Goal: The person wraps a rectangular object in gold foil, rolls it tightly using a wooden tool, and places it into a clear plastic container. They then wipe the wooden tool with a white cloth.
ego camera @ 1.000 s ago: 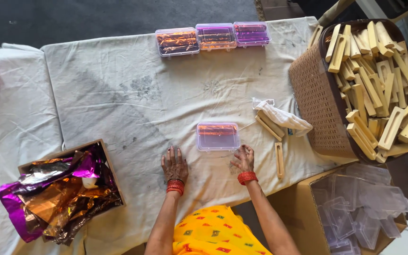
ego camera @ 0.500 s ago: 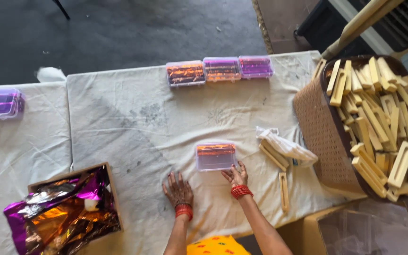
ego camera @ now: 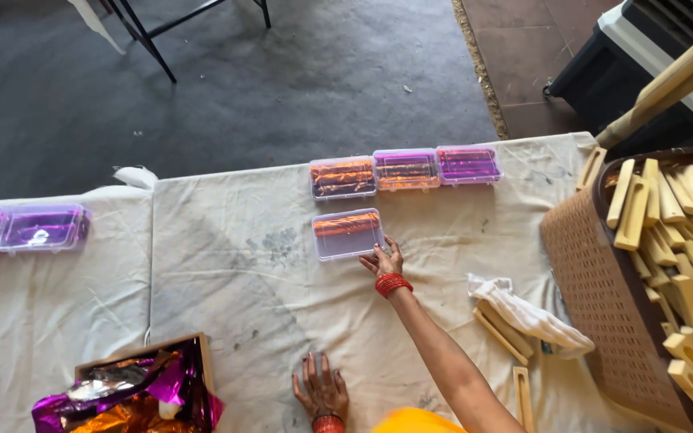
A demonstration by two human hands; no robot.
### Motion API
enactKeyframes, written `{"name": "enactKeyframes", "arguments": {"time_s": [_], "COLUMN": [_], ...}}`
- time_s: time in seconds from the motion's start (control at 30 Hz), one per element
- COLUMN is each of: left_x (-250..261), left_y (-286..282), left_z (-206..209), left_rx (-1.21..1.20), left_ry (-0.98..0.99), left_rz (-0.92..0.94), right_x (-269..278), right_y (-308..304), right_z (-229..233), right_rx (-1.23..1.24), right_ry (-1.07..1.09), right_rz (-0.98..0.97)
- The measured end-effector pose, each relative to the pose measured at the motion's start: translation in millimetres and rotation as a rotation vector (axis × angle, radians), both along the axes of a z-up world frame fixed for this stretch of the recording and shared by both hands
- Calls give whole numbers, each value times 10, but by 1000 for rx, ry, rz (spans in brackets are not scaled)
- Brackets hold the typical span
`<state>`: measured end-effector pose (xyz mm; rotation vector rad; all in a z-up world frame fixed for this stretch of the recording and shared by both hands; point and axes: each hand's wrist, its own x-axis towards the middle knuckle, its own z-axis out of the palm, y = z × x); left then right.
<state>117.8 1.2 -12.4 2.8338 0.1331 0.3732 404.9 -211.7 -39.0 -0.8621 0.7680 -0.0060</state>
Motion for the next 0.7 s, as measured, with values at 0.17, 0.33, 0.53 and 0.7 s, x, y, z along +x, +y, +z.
{"name": "enactKeyframes", "arguments": {"time_s": [0.17, 0.33, 0.53, 0.7], "left_x": [-4, -3, -2, -21], "left_y": [36, 15, 33, 43], "left_z": [-165, -135, -146, -145], "left_rx": [20, -38, -53, -48], "left_ry": [-8, -70, 7, 75], "left_rz": [-18, 2, -21, -17], "right_x": [273, 377, 548, 490], "right_y": [234, 264, 294, 348], "right_z": [53, 148, 82, 260], "right_rx": [-18, -65, -133, -125], "right_ry": [6, -16, 1, -17], "right_rz": [18, 39, 32, 49]}}
